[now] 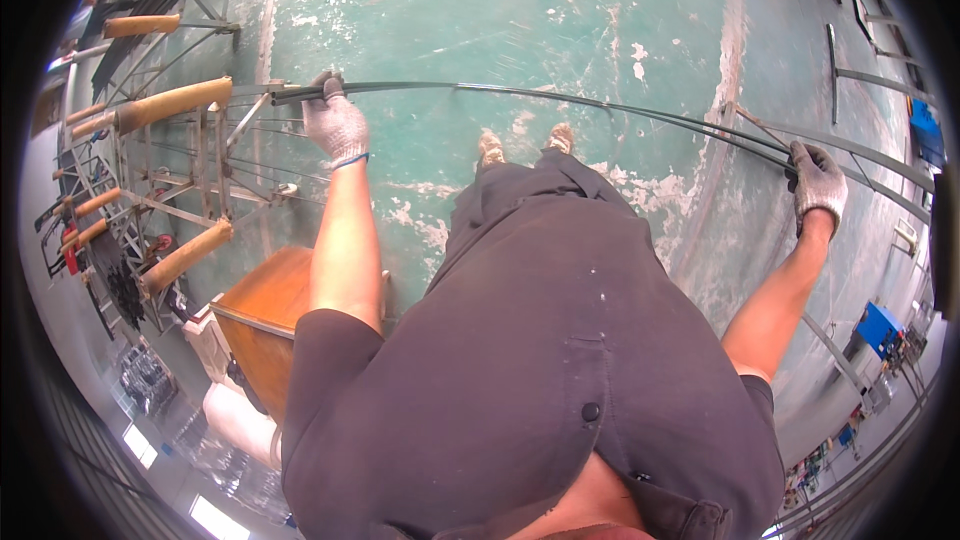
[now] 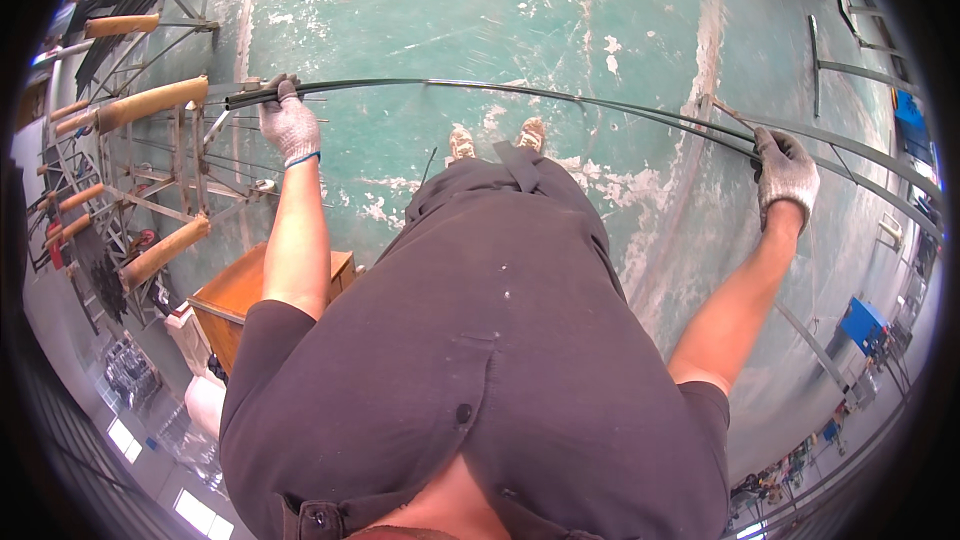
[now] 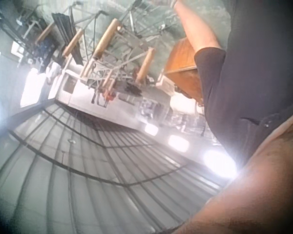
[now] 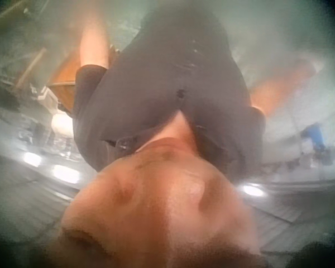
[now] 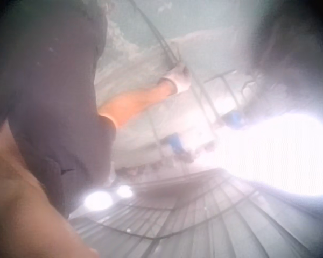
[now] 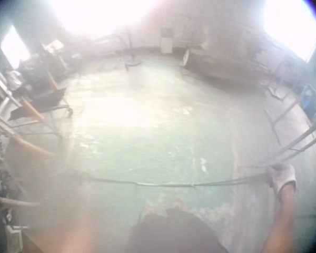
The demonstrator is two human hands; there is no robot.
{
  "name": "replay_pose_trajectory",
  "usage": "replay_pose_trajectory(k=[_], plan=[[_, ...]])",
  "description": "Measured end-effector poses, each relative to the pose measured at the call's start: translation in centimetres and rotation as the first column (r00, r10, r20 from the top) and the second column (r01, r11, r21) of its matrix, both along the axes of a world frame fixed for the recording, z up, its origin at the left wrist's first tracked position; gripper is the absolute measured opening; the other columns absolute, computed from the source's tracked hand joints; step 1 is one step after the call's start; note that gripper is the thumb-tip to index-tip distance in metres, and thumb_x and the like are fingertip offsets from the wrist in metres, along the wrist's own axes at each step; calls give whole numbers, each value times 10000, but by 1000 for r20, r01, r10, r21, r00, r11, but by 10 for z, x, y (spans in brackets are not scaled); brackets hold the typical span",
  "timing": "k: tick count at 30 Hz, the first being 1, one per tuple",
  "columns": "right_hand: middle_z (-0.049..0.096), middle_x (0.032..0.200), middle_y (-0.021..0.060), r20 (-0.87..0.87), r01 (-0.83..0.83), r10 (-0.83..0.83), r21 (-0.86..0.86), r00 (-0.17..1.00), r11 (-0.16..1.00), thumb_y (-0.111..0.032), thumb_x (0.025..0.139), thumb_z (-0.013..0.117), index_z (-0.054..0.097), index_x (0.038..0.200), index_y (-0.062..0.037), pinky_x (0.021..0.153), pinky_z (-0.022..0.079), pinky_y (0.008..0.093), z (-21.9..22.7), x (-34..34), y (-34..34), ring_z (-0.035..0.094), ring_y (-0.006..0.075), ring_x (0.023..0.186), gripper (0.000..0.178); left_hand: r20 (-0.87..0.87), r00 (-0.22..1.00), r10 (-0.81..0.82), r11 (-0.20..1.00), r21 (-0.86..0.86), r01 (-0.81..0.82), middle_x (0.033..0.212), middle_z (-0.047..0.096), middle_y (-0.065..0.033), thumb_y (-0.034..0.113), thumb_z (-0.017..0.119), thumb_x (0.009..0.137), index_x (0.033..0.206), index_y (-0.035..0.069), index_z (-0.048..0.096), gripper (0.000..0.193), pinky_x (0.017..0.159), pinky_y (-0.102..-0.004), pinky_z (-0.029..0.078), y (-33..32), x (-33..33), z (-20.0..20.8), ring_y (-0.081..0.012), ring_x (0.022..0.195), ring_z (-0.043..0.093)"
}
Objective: The person picks up metal rods from the floor, puts on gloves, and uses a bending machine to bend the rods into curved shapes. The person then places the bent rods onto a wooden workbench.
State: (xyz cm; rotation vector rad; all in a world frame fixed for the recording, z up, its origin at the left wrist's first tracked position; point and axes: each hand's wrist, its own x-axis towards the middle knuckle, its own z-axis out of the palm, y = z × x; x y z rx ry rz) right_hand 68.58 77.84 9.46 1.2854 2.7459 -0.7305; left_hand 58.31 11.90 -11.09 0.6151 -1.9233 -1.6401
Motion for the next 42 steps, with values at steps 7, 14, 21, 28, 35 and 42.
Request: replay_pose_trajectory(k=[7,14,21,28,35,42], plan=[[744,829,-2,50,-175,173,52,984,983,-273,973,773,822,1100,-50,681,516,274,0,-1,7,651,85,730,262,-17,1000,-20,1000,-16,20,1135,739,-132,31,632,1071,1194,-28,655,139,974,-327,609,3,0,1,-199,1037,724],[784,891,98,104,-232,227,41,968,972,-228,947,750,811,1109,-56,807,559,319,5,-23,15,704,155,804,244,79,997,-20,998,-49,24,1183,726,-154,56,605,1089,1241,-48,639,187,987,-341,618,10,-2,17,-225,1073,729],[759,944,14,-61,-294,290,-75,955,953,-209,1036,721,777,1174,-33,814,543,266,-14,-76,72,681,99,876,230,188,982,15,966,-256,34,1135,749,-138,78,613,1085,1237,-26,661,190,920,-332,615,7,-5,15,-215,1036,737],[777,973,46,-21,-372,377,-218,926,902,-270,1061,709,760,1202,-31,776,570,271,-14,-129,111,729,116,868,281,68,997,-35,997,-71,40,1079,739,-130,36,617,1068,1158,-20,675,121,895,-340,626,7,0,9,-216,993,738],[766,909,48,-233,-170,130,-159,964,973,-350,1047,721,751,1182,-44,676,588,287,-18,-169,142,737,133,769,335,39,997,-59,997,-50,61,1046,732,-123,-3,631,1050,1134,-22,672,95,904,-338,634,12,6,12,-212,963,736],[757,952,110,-270,85,-83,-2,959,996,-453,1059,638,672,1319,-12,607,580,306,-11,-194,207,750,175,689,513,42,997,-67,996,-63,69,1071,723,-118,-3,628,1060,1162,-19,657,107,916,-327,630,7,15,8,-199,971,729]])
